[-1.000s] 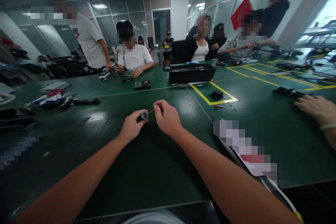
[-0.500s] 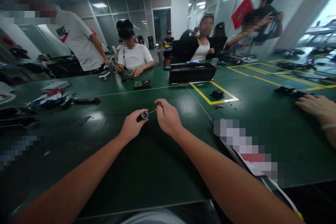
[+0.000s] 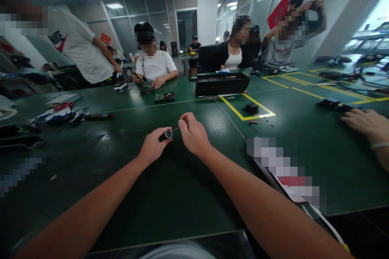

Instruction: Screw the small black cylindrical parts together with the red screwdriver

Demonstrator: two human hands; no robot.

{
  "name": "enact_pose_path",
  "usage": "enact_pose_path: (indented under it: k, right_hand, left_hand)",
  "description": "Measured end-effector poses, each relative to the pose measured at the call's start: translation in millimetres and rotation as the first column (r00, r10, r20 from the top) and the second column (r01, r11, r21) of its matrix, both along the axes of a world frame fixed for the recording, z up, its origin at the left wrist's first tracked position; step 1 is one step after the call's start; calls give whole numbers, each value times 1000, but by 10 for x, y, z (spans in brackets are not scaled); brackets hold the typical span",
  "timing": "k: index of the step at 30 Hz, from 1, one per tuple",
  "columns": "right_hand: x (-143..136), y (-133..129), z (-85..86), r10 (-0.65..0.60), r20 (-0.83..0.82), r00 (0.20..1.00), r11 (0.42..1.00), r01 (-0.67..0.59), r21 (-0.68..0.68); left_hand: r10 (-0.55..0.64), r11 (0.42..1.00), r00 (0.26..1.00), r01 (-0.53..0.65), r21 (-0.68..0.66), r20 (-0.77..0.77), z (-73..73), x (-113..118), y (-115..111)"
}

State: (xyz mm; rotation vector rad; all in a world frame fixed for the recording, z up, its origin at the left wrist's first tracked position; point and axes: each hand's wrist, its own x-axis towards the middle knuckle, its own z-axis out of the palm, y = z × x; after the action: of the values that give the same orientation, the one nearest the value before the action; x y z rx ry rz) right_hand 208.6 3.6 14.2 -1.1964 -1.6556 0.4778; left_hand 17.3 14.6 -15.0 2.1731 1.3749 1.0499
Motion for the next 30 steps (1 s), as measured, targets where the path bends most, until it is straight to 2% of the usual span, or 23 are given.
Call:
enact_pose_path:
  k: [4,7,12,15,17,19,21,26,30]
  right_hand:
    - [-10,-29,48,-56,76,996,998,57,-14]
    - [-24,-31,42,-45,30,999,999,45,-3]
    - [-36,69,-61,-9,-219,976,1000,11,6]
    - [-7,179,-145,-54,-458,887,995,8,-103]
    - [28,238,-192,-147,-555,819,982,52,-184]
    - [58,260,-212,-229,-521,823,971,158,-178]
    - [68,238,-199,-254,-450,856,967,211,-144]
    - [11,98,-97,-205,-307,930,979,199,-51]
    - [-19,34,-54,-182,-223,958,982,187,4]
  left_hand:
    - [-11,1000,1000,11,-3,-6,-3,6,-6]
    - [-8,1000,1000,8,-3,-8,1,-2,-9]
    - [-19,999,1000,19,38,-3,4,-5,-4]
    - [-62,992,998,64,110,-20,11,19,3]
    - [-53,991,998,58,121,-37,18,39,7]
    - [-35,996,998,39,85,-51,22,53,8]
    - [-38,998,998,40,38,-57,24,60,3]
    - [-42,999,996,42,1,-76,21,63,-14]
    - [-39,999,995,38,-8,-94,0,62,-8]
